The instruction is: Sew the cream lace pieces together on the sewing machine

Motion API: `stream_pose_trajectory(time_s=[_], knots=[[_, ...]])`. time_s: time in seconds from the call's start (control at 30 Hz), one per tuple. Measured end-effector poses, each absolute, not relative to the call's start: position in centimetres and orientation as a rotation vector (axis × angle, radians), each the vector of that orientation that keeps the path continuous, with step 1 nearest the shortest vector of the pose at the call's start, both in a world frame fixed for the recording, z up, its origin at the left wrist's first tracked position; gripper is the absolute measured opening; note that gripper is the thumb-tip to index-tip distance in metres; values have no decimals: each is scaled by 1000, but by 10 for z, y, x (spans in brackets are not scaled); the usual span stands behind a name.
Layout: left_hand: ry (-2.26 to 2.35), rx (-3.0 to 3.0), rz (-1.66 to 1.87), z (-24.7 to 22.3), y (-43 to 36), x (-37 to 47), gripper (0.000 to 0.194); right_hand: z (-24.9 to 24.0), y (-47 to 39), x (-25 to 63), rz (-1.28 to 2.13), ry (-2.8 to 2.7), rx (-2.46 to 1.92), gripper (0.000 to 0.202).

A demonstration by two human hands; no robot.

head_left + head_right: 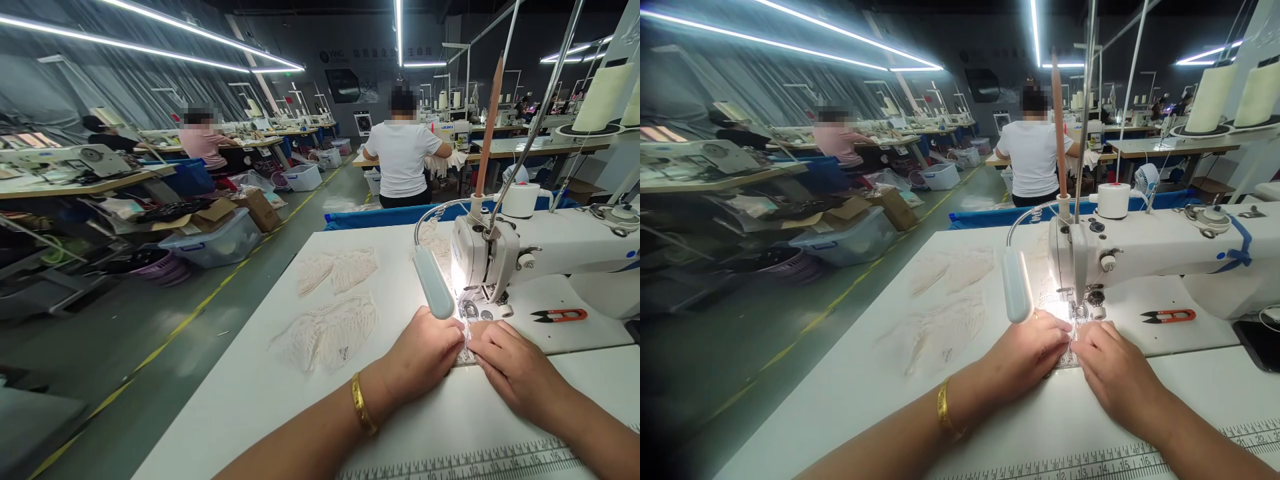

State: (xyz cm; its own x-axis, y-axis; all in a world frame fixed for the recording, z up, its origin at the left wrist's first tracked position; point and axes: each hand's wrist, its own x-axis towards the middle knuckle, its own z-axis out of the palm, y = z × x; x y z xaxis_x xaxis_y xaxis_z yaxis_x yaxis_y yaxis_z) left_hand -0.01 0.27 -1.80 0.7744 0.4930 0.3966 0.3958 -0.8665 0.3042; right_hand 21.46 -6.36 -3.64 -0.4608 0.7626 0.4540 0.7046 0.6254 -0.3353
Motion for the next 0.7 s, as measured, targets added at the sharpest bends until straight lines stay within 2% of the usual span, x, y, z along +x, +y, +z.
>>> stream_pose_trajectory(time_s=[0.7], knots=[[754, 2821, 739, -12, 5, -1, 29, -41, -61, 215, 77, -2285, -1226, 25]])
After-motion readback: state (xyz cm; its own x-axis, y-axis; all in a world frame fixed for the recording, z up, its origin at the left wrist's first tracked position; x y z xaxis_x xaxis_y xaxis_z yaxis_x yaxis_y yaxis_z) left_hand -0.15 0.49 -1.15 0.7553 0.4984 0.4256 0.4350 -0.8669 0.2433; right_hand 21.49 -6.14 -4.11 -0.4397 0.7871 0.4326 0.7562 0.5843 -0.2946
